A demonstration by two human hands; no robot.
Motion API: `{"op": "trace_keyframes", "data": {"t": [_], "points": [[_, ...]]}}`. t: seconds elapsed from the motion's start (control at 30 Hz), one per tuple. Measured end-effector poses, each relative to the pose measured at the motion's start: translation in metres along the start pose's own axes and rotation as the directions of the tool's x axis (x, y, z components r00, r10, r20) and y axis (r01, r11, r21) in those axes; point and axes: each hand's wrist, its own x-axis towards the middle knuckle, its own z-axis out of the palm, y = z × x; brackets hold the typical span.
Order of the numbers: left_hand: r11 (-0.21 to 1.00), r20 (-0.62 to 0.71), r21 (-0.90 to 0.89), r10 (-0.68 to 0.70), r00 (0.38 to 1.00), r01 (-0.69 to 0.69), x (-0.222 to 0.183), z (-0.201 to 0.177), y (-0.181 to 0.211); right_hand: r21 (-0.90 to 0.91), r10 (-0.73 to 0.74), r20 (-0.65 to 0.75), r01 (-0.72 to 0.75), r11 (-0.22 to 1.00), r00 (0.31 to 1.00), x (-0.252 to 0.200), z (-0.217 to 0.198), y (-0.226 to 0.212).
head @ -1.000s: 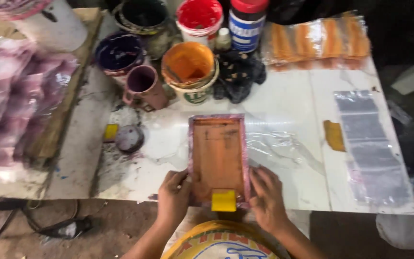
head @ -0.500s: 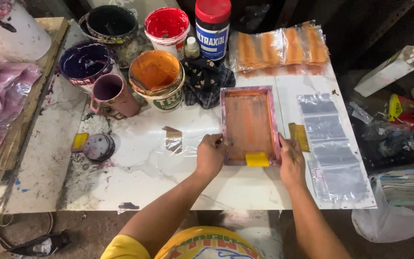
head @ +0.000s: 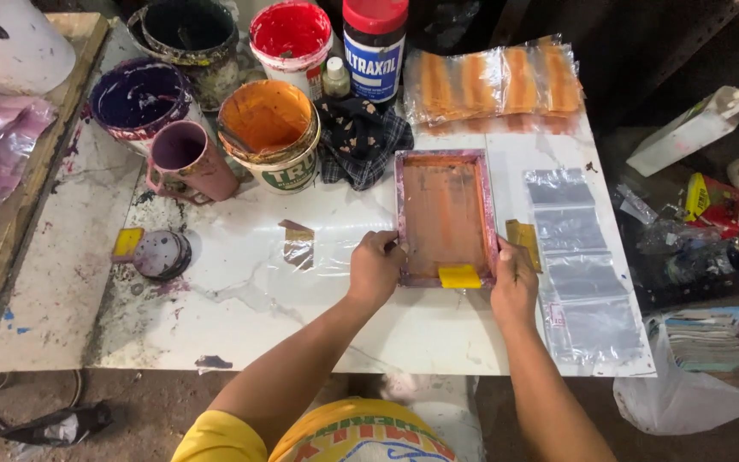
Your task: Manually screen printing a design onto small plastic bags using ink and a screen frame.
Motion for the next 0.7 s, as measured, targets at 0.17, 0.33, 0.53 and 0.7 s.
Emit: {"op": "trace_keyframes", "data": {"t": [0.17,0.33,0.53,0.7], "points": [[0.999,0.023,-0.021,-0.032,0.999,0.032,-0.013,-0.004,0.008,-0.027,-0.005,-0.03,0.004,1.0,1.0,-0.019,-0.004,-0.006],[0.999,0.023,-0.013,-0.047,0.999,0.047,-0.019,0.0,0.007,-0.022,0.009,-0.018,-0.009,1.0,1.0,-0.024,-0.009,-0.008],[1.0,-0.001,0.002,-0.029,1.0,0.029,-0.021,0.001,0.002,-0.029,0.003,-0.01,-0.004,1.0,1.0,-0.025,-0.01,0.002],[1.0,-0.016,-0.011,0.027,1.0,-0.027,-0.018,0.007,0.001,-0.031,-0.011,-0.051,0.009,0.999,0.999,-0.023,-0.009,0.001]]}}
